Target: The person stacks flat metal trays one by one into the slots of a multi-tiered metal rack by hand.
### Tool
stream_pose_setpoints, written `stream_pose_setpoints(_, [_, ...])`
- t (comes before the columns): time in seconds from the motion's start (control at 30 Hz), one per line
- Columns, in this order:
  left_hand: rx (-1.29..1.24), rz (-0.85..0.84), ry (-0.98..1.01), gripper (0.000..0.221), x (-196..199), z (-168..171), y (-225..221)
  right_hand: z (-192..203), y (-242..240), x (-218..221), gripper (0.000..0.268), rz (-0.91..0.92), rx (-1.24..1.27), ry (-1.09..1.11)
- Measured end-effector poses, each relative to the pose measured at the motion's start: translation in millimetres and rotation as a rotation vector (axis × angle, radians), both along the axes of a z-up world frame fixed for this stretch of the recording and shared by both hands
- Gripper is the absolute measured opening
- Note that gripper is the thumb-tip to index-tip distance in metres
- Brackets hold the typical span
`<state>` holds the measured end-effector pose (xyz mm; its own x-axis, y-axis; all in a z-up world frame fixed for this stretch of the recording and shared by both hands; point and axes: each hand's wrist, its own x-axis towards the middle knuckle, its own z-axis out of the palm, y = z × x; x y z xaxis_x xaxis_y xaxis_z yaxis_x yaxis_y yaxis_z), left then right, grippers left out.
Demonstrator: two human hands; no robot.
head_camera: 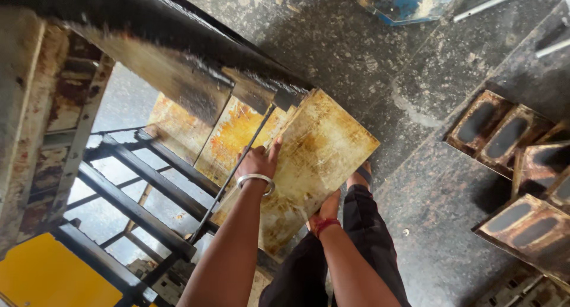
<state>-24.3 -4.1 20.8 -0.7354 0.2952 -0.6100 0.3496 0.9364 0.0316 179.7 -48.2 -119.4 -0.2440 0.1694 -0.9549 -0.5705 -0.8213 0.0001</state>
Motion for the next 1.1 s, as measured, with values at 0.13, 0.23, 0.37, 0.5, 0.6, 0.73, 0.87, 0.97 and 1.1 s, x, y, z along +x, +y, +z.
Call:
stream_pose_setpoints(0.13, [-0.083, 0.123, -0.106, 0.079, 8, 5, 3, -29, -7, 15, 0.069, 0.016, 0.081, -0.006])
stream_pose_setpoints(0.23, [0.017, 0.051, -0.021, 0.076, 21, 9, -3, -42, -11, 30, 0.068, 0.043, 0.161, -0.121])
stream_pose_setpoints(0.37, [0.017, 0.104, -0.015, 0.078, 41, 9, -18, -33, -8, 45, 0.069, 0.082, 0.059, -0.02])
stream_pose_setpoints(0.5, [0.022, 0.116, -0.038, 0.081, 29, -6, -30, -26, -6, 36, 0.067, 0.107, 0.12, 0.0])
stream_pose_setpoints(0.6, [-0.017, 0.123, -0.138, 0.086, 3, -30, -31, -36, -4, 24, 0.066, 0.078, 0.174, 0.038])
stream_pose_setpoints(0.73, [0.065, -0.021, 0.005, 0.09, -8, -44, -43, -28, -9, 17, 0.065, 0.068, 0.233, 0.132])
stream_pose_setpoints(0.87, [0.044, 0.064, -0.027, 0.093, -20, -31, -39, 0, -11, 3, 0.07, 0.039, 0.161, 0.185])
stream_pose_setpoints(0.97, [-0.019, 0.151, -0.037, 0.093, -26, -23, -35, 20, -10, -11, 0.079, 0.003, 0.129, 0.203])
stream_pose_setpoints(1.1, [0.127, -0.102, 0.61, 0.1, -6, -33, -38, 34, -12, -24, 0.085, -0.035, 0.105, 0.172])
